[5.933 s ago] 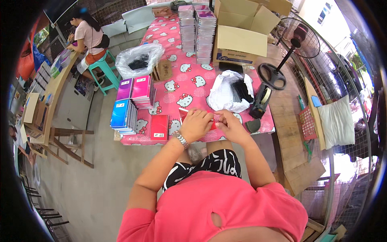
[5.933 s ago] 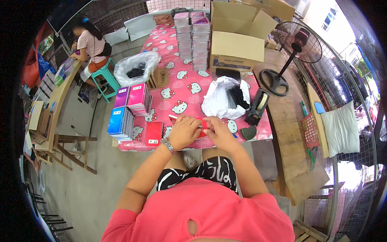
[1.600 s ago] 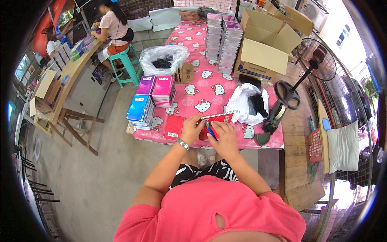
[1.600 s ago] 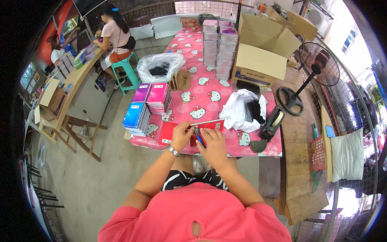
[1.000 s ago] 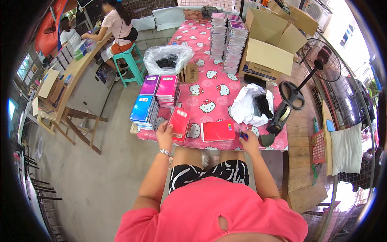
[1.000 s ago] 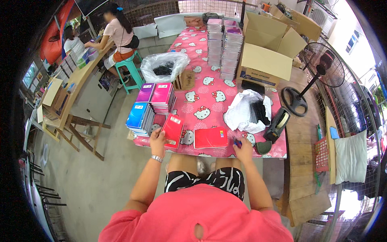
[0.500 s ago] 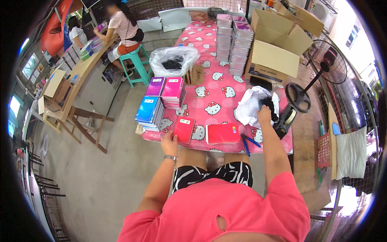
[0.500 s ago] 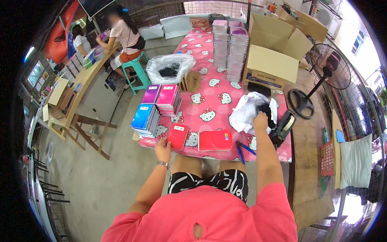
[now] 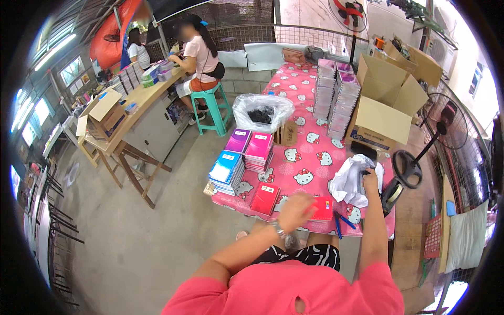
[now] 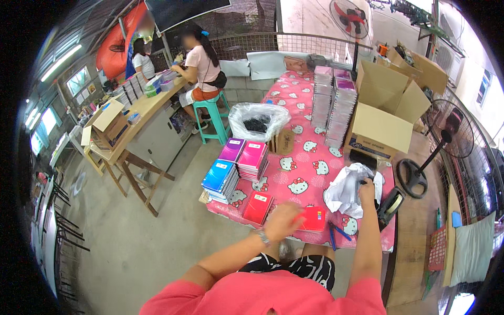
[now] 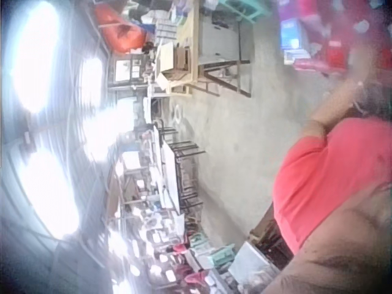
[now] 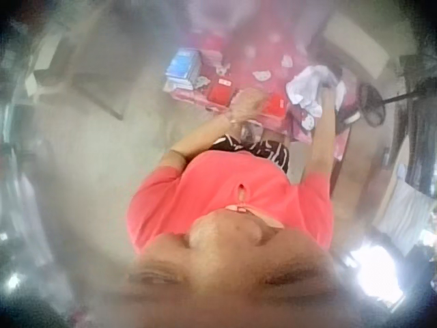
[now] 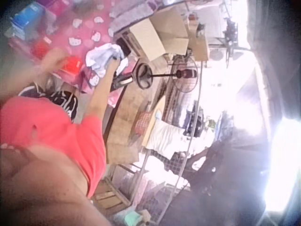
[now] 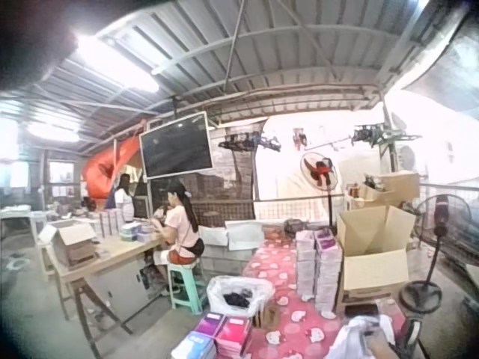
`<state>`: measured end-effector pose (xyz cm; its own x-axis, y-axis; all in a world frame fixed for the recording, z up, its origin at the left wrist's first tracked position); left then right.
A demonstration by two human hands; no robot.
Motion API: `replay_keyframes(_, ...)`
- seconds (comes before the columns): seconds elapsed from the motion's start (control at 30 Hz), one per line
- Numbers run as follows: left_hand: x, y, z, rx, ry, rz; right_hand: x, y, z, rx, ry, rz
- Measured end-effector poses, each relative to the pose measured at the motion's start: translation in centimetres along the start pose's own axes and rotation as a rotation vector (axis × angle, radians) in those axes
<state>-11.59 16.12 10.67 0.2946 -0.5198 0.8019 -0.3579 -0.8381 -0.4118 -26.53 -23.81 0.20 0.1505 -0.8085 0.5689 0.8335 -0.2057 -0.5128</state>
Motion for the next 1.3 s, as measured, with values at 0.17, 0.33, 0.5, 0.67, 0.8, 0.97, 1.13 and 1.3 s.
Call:
replay_keyframes(0.17,-2.5,6.4,-2.1,0.296,0.134,0.582,-4.0,0.3,7.1,0.459,0.542,0.545)
replay_keyframes(0.33,-1.7,7.1,-3.0,0.221,0.188,0.764,-7.1,-5.0,8.8,0.455,0.422,0.464)
replay_keyframes(0.5,2.9,3.5,-1.4,0.192,0.026,0.56,-13.5,-7.7,16.3,0.537,0.071,0.431)
replay_keyframes(0.67,2.9,3.2,-1.1,0.24,0.18,0.325,-16.0,-9.7,20.9,0.478,-0.121,0.379)
replay_keyframes(0.8,2.5,3.8,-1.3,0.179,0.147,0.33,-15.6,-10.8,21.2,0.455,-0.118,0.316)
replay_keyframes(0.97,2.2,3.6,-1.2,0.195,0.132,0.348,-15.5,-11.4,21.6,0.35,-0.235,0.219)
replay_keyframes(1.13,2.1,3.4,-1.4,0.197,0.138,0.324,-16.2,-11.1,21.5,0.424,-0.127,0.353)
replay_keyframes(1.3,2.5,3.8,-1.7,0.183,0.123,0.315,-15.9,-10.1,20.3,0.444,-0.123,0.479)
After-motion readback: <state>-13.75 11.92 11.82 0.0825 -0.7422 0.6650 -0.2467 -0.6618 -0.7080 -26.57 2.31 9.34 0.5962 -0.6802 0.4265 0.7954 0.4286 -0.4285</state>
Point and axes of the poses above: each hand's wrist, its own x-axis towards the middle knuckle, its own y-axis out of the palm, z = x × y, the point moved 7 cm from there along x, towards the middle knuckle, and after that the axes turned 12 degrees about -z, right-handed, at the moved point
